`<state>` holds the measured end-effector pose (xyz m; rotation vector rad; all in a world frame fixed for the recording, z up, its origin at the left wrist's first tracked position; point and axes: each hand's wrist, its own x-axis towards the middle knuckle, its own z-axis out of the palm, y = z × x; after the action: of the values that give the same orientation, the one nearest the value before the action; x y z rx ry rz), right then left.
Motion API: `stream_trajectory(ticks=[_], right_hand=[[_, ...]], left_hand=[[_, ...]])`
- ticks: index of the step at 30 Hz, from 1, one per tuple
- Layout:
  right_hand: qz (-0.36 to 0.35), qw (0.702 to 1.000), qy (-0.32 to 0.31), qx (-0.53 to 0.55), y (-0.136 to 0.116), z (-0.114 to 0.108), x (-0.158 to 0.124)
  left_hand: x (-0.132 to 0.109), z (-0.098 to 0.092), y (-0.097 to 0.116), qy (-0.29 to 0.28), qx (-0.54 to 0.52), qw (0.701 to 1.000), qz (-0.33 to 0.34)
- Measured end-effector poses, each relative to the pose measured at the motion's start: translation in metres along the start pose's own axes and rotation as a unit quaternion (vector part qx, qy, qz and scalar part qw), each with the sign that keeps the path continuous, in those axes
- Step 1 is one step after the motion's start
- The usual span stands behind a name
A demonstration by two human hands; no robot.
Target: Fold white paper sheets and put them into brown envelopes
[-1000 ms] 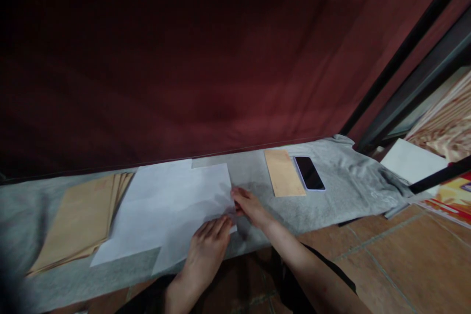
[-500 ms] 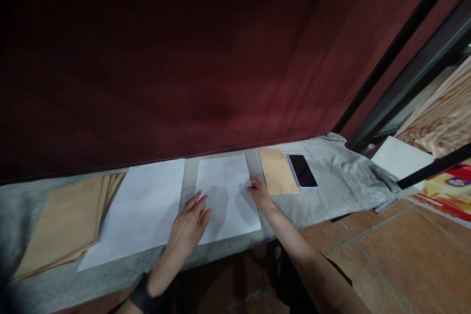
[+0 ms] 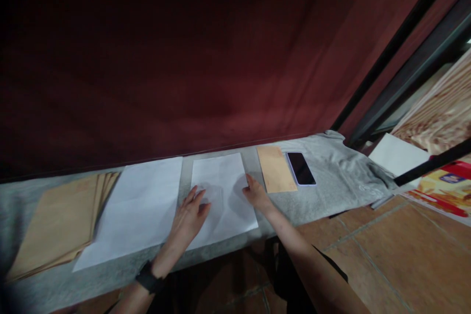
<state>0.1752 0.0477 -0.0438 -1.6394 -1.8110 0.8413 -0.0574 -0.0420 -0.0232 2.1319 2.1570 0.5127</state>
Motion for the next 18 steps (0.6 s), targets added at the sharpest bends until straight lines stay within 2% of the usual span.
stream_trajectory(ticks=[6,10,13,18], right_hand=[[0.002,0.999,-0.023,-0.046,-0.006,-0.004,-0.002],[-0.016,0.99,0.004,-0.137,-0.014,-0.009,-0.01],[-0.093,0.972,0.026,-0.216,-0.022,-0.008,-0.013],[-0.231,0.957,-0.024,-0.172,-0.034,0.019,-0.021]], left_hand=[[-0.002,-0.007,0.001,-0.007,0.035,0.999,0.007],[0.0,-0.012,0.005,-0.011,0.062,0.997,0.038],[0.004,-0.01,0.011,0.006,0.076,0.996,0.051],[0.013,0.011,0.018,0.008,0.056,0.991,0.122]])
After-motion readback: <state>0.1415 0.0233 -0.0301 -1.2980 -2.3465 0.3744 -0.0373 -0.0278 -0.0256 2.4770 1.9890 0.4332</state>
